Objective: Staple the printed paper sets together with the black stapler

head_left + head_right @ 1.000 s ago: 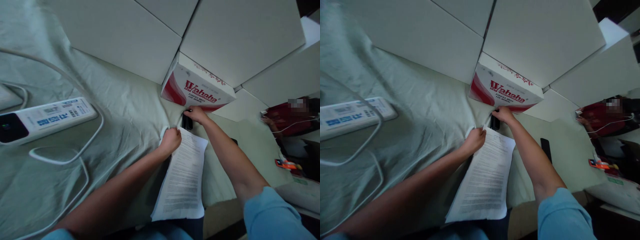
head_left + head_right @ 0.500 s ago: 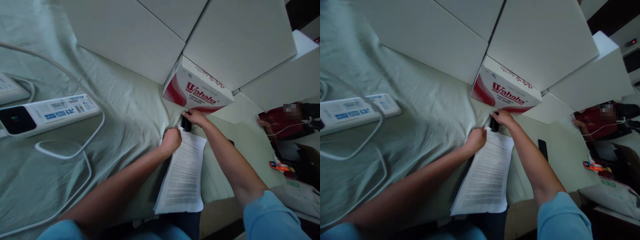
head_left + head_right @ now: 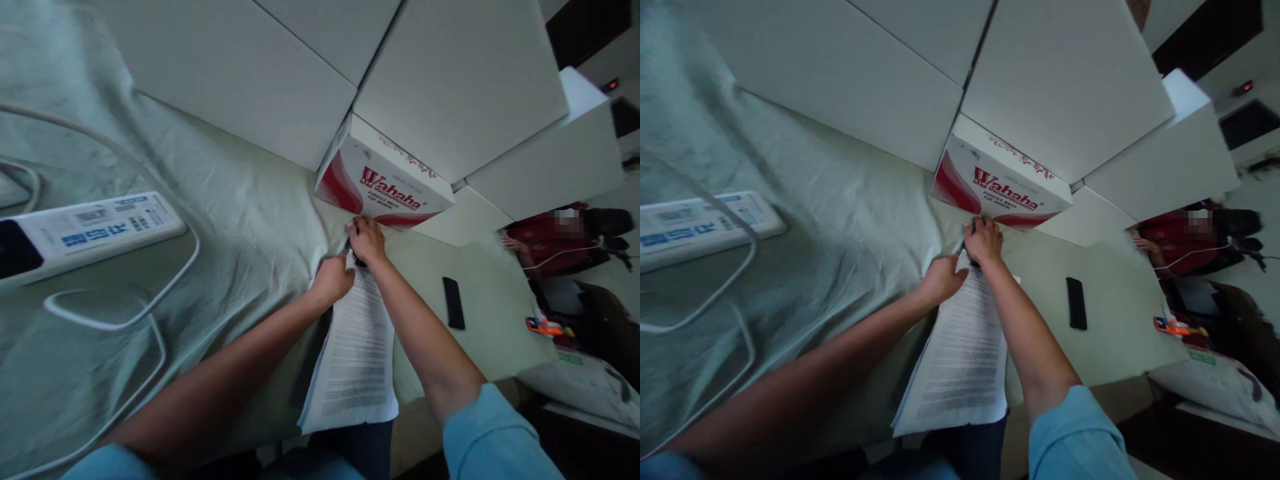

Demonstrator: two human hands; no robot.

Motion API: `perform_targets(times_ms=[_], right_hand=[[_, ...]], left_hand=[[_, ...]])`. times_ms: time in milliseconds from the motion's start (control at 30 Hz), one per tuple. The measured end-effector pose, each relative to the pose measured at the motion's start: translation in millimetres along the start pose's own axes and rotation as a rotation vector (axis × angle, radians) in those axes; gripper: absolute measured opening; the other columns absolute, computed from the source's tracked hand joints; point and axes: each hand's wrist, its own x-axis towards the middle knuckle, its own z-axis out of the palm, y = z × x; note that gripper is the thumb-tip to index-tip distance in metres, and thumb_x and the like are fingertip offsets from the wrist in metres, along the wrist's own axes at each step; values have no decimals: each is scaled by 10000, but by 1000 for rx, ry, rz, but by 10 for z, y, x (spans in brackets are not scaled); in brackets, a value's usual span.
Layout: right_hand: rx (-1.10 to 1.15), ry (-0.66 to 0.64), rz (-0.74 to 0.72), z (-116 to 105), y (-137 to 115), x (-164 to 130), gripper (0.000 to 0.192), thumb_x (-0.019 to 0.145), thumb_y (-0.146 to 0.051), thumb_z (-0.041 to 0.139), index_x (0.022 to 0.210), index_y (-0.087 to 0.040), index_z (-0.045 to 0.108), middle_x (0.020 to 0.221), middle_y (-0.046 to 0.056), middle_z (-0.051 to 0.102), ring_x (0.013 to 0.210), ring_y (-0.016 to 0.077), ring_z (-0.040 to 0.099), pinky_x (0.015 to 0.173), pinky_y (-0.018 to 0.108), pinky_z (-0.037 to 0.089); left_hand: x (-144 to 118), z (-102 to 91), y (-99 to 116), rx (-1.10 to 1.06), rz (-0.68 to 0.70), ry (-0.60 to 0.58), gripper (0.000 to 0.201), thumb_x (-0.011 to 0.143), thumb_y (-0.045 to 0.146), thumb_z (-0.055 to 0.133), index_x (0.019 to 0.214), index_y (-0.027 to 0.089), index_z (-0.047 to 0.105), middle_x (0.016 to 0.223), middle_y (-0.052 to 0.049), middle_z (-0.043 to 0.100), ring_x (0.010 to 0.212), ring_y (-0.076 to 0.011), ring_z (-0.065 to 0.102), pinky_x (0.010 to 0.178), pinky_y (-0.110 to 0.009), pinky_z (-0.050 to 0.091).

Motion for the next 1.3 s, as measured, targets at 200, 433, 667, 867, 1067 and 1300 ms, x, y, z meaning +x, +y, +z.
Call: perform_targets(times_ms=[200, 433, 667, 867, 1067, 1300], right_hand=[[414, 37, 50, 24, 77, 128, 359, 1031, -424, 614, 1272, -197, 752, 1528, 151, 643, 1503, 331, 489, 1301, 510, 294], [781, 177, 138, -514, 488, -27, 734, 1017, -775, 386, 1323, -163, 652, 1472, 186, 674, 1316, 275, 646, 1067, 462, 523], [1437, 172, 203, -574, 1077, -1014, 794, 825, -960, 540, 1164, -275, 756, 1042, 83, 816, 1011, 282, 765, 876, 442, 597], [1284, 333, 243, 60, 1001, -1181, 519, 617, -570, 993, 918, -232, 739, 836, 6, 788, 738, 180, 674, 725, 315, 535], [1313, 482, 350, 287, 1153, -1189, 513, 672, -543, 961, 1003, -193, 783, 900, 24, 814, 740, 170, 689, 730, 330, 561], [1107, 569, 402, 251, 1143, -1224, 441, 722, -575, 925, 859, -185, 772, 765, -7, 750, 660, 142, 611, 621, 277, 494]], left_hand=[[83, -55, -103, -61, 145, -79, 214, 904, 175, 653, 1052, 132, 802, 1097, -202, 819, 1153, -378, 763, 995, -412, 553], [21, -331, -333, -1001, 287, -535, 256, 673, 412, 910, 802, 217, 806, 818, -80, 808, 710, -273, 745, 668, -361, 583], [113, -418, -335, -1368, 175, -72, 443, 595, 443, 1011, 876, 173, 799, 831, -65, 794, 707, -216, 717, 694, -319, 566], [160, -363, -304, -1463, 50, 78, 464, 606, 414, 1003, 923, 170, 768, 805, -48, 784, 747, -232, 738, 716, -326, 573], [179, -282, -368, -1459, -30, -75, 480, 591, 504, 993, 834, 151, 776, 771, -90, 792, 836, -297, 794, 684, -326, 584], [168, -258, -363, -1452, -68, -51, 495, 580, 514, 1026, 807, 140, 796, 733, -81, 801, 700, -253, 781, 672, -325, 603]])
